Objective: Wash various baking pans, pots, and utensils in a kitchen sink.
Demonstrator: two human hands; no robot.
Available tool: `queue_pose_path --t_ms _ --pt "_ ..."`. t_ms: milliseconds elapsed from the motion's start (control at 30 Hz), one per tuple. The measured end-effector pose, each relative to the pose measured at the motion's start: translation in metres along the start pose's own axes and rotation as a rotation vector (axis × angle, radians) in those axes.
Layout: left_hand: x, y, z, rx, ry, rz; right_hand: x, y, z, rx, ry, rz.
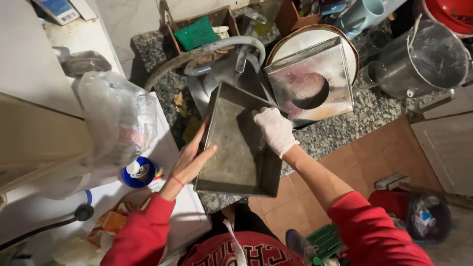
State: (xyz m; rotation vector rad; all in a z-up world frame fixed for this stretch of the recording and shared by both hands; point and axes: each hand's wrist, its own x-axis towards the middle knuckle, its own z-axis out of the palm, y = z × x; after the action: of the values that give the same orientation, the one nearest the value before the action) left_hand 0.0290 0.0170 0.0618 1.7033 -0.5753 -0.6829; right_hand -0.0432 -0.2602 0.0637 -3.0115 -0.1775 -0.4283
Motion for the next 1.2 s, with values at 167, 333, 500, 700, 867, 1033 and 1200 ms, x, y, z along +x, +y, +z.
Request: queue_pose_path --t_ms 167,333,500,700,867,1033,1200 --pt "-0.023 0.005 -0.005 0.01 0.07 0.078 -0.009 0.003 0.046 0.146 0.054 0.302" --pt "-0.041 0.079 -0.015 0.325 0.163 -0.076 -0.003 -0.015 0.092 -0.051 0.167 0.191" --pt "-0.051 0.102 -0.004 0.647 0.181 -0.039 0.006 -0.027 0.109 -0.193 -0.058 0.401" --pt "-0.05 0.118 0.022 0.744 0.13 -0.101 0.008 -0.032 0.107 -0.129 0.094 0.483" --pt "-0.054 0.122 0.034 0.75 0.108 -0.141 -0.016 -0.037 0.106 0.028 -0.083 0.525" --pt "-0.05 0.12 0.029 0.743 0.155 -0.101 -0.048 -0.051 0.077 0.234 -0.372 0.512" --pt "-0.051 0.126 0.029 0.716 0.13 -0.138 -0.026 -0.039 0.046 0.107 -0.204 0.454"
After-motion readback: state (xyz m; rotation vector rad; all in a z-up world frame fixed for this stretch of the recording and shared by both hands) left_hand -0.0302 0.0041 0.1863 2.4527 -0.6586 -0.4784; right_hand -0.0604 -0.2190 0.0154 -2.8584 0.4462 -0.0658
